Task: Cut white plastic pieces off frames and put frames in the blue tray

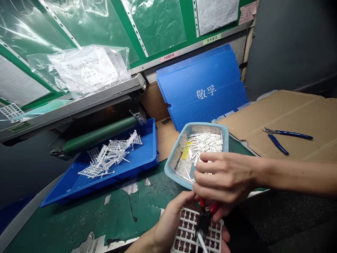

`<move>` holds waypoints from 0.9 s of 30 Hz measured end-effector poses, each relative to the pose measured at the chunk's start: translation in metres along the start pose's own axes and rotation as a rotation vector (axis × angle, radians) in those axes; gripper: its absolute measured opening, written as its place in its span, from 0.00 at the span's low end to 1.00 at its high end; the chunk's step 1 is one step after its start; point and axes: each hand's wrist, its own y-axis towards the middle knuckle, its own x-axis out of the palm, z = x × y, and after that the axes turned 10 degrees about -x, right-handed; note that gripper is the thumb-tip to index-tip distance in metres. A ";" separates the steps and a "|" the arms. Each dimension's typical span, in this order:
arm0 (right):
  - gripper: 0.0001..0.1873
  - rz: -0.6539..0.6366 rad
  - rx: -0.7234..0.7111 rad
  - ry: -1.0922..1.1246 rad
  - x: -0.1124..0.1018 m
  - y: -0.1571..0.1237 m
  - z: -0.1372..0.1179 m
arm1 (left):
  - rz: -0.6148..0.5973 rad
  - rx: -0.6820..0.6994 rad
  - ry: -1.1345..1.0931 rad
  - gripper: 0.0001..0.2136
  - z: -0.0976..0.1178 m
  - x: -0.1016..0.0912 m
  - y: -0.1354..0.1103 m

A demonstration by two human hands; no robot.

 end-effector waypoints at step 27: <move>0.30 -0.418 1.354 0.394 0.011 -0.037 -0.025 | 0.604 0.654 -0.552 0.14 0.077 0.011 0.050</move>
